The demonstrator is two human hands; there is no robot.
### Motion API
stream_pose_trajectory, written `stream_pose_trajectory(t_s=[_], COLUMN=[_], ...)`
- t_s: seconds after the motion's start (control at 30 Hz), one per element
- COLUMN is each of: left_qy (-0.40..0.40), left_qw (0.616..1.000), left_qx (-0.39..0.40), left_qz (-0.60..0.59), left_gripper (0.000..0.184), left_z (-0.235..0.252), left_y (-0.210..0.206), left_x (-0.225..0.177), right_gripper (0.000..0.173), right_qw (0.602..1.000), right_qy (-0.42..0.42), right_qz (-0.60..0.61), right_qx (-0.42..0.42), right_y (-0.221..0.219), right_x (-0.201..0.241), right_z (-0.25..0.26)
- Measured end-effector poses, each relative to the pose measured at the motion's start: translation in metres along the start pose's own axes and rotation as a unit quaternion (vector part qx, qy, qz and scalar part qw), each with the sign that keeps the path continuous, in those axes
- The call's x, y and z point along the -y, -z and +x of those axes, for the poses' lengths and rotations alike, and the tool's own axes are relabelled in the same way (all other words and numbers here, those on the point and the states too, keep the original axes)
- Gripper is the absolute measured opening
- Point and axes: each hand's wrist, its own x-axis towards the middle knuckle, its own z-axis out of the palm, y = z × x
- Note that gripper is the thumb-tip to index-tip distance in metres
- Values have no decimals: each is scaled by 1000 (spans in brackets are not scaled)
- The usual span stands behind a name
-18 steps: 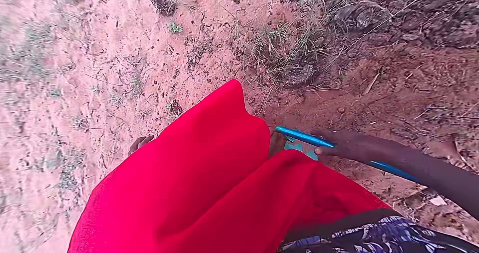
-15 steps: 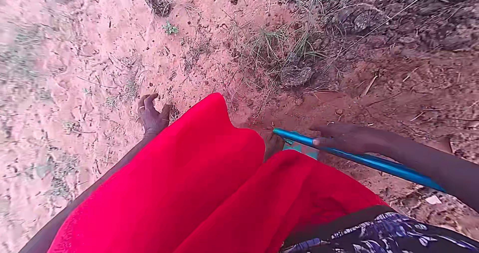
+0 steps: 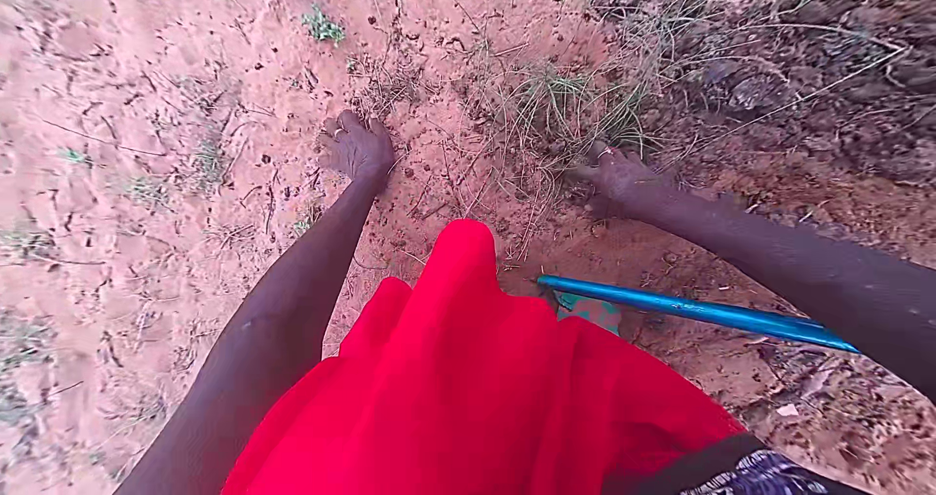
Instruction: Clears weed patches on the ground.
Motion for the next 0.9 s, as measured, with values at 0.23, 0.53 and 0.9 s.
stream_pose_trajectory(t_s=[0.23, 0.53, 0.9], left_qy=[-36, -22, -4], left_qw=[999, 1000, 1000], left_qx=[4, 9, 16], left_qz=[-1, -15, -6], left_gripper=[79, 80, 86], left_z=[4, -3, -16], left_y=[-3, -16, -7], left_x=[8, 13, -1], right_gripper=[48, 50, 64], right_qw=[998, 962, 957], right_qy=[21, -115, -239], right_qz=[-4, -109, -74], right_qx=[-58, -223, -149], right_y=[-15, 102, 74], right_x=[-2, -133, -201], right_z=[-12, -103, -110])
